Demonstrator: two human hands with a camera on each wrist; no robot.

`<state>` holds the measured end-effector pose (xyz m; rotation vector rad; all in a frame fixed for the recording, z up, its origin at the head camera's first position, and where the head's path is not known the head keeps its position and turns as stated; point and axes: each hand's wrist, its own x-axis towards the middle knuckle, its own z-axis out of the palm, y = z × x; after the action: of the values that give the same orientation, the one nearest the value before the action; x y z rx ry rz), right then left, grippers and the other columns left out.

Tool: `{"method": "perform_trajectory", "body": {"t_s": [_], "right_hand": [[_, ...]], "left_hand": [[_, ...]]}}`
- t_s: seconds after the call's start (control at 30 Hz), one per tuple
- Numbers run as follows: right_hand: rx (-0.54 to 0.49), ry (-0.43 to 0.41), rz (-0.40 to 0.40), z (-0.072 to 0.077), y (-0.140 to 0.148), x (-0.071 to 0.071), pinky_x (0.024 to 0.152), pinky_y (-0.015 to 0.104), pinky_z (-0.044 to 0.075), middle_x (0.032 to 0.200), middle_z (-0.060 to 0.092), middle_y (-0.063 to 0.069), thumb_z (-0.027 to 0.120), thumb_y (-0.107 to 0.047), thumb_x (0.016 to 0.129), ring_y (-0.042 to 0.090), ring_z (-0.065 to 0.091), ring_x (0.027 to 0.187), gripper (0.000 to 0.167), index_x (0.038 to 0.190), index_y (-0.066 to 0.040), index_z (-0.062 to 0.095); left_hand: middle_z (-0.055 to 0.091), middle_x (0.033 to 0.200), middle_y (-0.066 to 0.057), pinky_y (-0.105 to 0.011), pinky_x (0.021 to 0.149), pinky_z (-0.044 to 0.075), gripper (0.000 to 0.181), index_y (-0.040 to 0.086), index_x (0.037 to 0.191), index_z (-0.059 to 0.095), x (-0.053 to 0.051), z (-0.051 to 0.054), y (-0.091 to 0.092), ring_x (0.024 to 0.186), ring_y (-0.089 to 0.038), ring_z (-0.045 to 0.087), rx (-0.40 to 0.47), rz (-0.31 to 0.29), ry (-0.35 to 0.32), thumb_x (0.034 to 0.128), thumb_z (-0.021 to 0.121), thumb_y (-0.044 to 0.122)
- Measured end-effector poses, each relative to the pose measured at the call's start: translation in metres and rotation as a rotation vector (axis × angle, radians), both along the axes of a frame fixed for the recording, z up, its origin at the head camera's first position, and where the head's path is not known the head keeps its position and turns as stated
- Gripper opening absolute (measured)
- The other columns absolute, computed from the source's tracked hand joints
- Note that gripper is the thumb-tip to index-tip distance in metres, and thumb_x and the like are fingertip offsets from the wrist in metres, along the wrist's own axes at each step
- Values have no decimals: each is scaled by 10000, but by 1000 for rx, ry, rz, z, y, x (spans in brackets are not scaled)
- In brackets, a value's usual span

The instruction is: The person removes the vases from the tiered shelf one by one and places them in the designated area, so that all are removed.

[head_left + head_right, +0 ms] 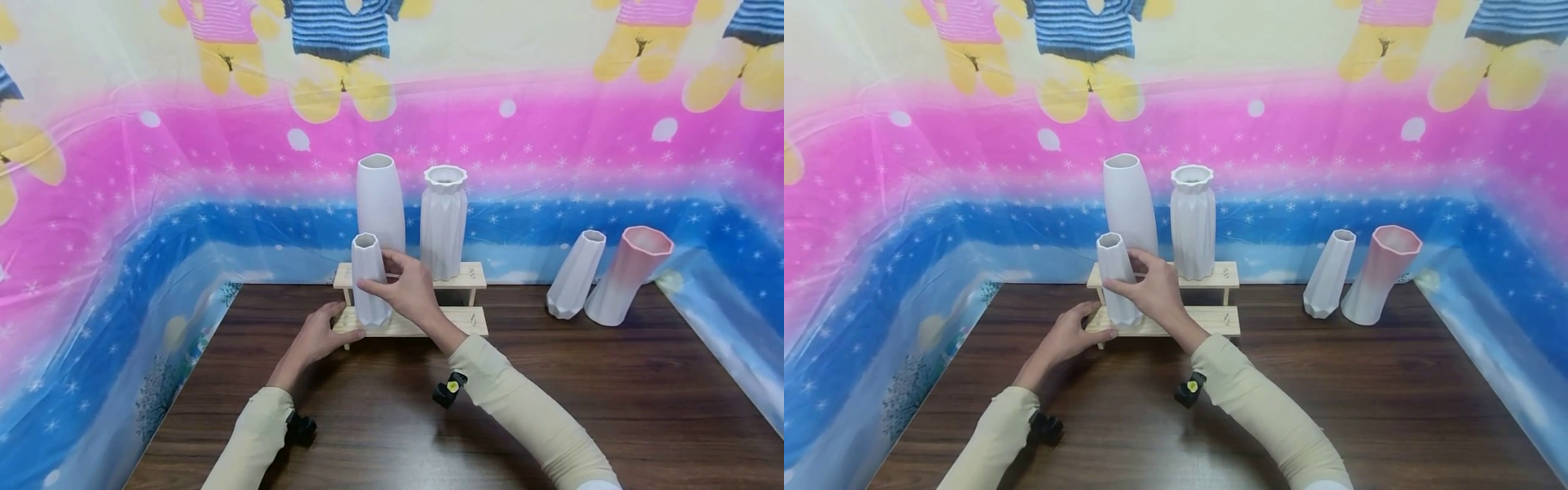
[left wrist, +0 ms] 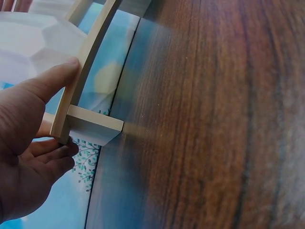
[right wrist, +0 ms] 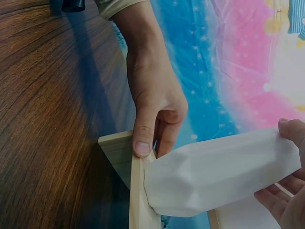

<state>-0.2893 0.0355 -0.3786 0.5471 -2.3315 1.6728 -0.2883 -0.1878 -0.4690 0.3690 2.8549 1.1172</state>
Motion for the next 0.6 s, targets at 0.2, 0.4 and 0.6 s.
{"method": "perform_trajectory", "body": {"t_s": [0.2, 0.4, 0.6], "right_hand": [[7, -8, -6, 1, 6, 5, 833, 393, 616, 1219, 728, 44, 891, -362, 809, 233, 724, 1067, 621, 1358, -181, 665], [1, 14, 2, 3, 16, 10, 834, 399, 616, 1203, 728, 41, 888, -356, 812, 235, 719, 1071, 635, 1376, -179, 658], [20, 21, 5, 8, 27, 15, 829, 434, 616, 1276, 708, 77, 884, -366, 815, 289, 713, 1102, 662, 1398, -155, 652]], "left_hand": [[391, 1584, -245, -608, 1105, 408, 993, -9, 1550, 407, 0, 0, 0, 1444, -433, 395, 2, -2, 2, 847, 780, 586], [398, 1584, -233, -602, 1109, 407, 986, -10, 1550, 406, -1, 0, 1, 1447, -420, 397, -9, 2, -1, 852, 778, 580], [407, 1576, -241, -605, 1096, 419, 973, -17, 1543, 414, -1, 0, 1, 1430, -431, 416, -14, 6, 5, 858, 776, 571]]}}
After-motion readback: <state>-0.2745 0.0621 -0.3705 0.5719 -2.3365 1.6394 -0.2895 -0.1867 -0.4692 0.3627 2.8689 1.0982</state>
